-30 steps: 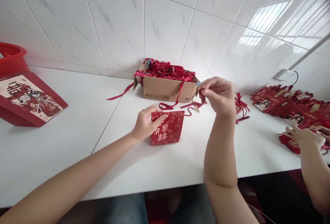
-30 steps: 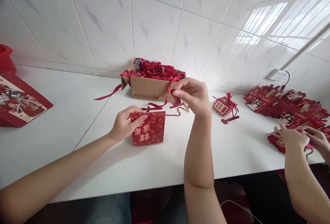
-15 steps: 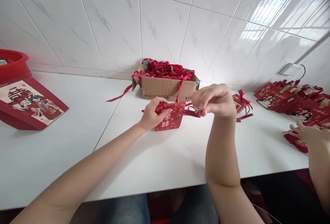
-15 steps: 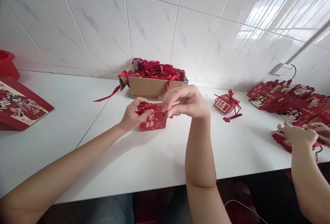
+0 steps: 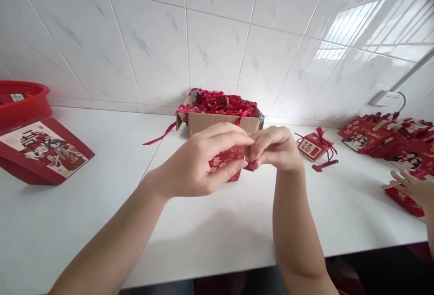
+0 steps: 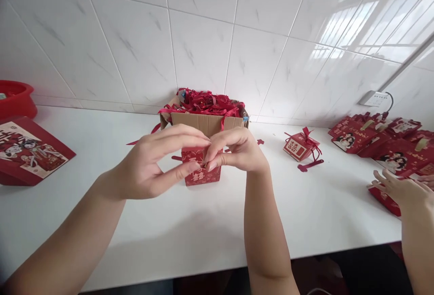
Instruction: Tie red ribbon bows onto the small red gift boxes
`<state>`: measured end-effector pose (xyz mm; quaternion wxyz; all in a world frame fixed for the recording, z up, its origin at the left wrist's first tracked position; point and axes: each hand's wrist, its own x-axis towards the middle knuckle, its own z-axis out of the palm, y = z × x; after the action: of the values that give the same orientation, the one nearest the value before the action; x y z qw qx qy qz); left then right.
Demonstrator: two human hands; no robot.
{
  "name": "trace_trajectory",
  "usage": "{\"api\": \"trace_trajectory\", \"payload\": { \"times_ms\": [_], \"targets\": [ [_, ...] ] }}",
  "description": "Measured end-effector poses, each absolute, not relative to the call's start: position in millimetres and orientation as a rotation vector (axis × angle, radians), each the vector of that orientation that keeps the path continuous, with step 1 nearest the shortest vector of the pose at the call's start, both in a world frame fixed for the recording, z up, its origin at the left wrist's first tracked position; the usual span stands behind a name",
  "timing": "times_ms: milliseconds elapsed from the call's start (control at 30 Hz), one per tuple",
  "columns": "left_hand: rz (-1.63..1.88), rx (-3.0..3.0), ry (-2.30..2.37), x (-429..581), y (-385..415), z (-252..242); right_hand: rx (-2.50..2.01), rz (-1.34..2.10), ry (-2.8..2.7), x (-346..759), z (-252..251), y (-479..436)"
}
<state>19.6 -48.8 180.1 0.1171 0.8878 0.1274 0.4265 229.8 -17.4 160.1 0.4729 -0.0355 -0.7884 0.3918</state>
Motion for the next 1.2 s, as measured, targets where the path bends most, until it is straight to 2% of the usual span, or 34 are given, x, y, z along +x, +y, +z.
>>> {"api": "trace_trajectory", "payload": {
  "times_ms": [167, 567, 733, 933, 1200],
  "targets": [
    [1.392, 2.573, 0.357, 20, -49, 180, 0.041, 0.946, -1.819, 221, 158, -16],
    [1.158, 2.313, 0.331, 13, -30, 177, 0.009, 0.955, -1.847, 218, 155, -18],
    [1.264, 2.421, 0.53, 14, -35, 181, -0.216, 0.814, -1.824, 218, 158, -20],
    [1.525, 2.528, 0.839, 23, -31, 175, -0.611, 0.328, -1.728, 206, 165, -32],
    [1.571, 2.602, 0.942, 27, -23, 169, -0.674, 0.471, -1.678, 194, 161, -28]
  ]
}}
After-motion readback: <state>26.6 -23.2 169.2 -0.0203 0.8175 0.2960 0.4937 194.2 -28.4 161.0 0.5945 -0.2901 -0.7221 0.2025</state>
